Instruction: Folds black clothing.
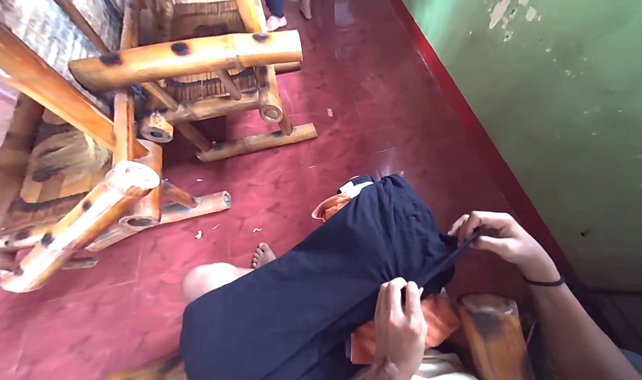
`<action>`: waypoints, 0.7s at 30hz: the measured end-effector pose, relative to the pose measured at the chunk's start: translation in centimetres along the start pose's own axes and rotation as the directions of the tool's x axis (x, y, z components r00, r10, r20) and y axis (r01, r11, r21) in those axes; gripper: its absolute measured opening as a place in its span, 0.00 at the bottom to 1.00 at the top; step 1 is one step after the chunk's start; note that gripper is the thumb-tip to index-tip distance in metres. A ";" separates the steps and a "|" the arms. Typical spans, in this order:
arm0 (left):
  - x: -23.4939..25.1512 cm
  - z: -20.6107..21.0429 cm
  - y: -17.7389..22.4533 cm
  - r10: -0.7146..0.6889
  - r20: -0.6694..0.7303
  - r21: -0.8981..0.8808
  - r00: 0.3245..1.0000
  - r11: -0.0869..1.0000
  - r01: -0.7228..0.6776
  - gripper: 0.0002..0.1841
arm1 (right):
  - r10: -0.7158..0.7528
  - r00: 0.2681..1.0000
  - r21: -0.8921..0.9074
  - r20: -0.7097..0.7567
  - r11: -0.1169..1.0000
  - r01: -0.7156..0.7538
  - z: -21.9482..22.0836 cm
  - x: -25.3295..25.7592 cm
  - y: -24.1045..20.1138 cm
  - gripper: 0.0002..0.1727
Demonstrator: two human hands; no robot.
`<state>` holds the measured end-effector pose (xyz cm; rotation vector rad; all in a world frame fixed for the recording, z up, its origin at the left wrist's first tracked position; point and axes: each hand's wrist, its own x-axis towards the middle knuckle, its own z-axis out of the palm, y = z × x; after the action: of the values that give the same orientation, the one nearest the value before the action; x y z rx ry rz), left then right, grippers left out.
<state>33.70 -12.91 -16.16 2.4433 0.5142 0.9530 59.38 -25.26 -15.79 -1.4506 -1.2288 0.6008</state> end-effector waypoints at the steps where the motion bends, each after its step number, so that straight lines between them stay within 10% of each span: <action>1: 0.0 0.3 0.0 -0.052 -0.038 -0.013 0.998 0.999 0.052 0.07 | 0.019 0.999 0.044 -0.033 0.999 -0.017 0.2 0.6 0.1 0.04; 12: 3.3 0.5 -1.0 -0.430 -0.076 0.063 0.900 0.899 0.434 0.09 | 0.125 0.974 -0.336 -0.187 0.924 -0.183 5.1 5.6 1.5 0.06; 21: 2.0 -2.0 -3.5 -0.358 -0.051 0.090 0.932 0.928 0.362 0.12 | 0.349 0.922 -0.573 -0.169 0.726 -0.381 4.7 6.2 0.4 0.17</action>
<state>33.07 -8.47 -15.69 2.3042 1.0036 0.8287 57.50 -17.71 -15.96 -2.2728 -1.1461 0.4410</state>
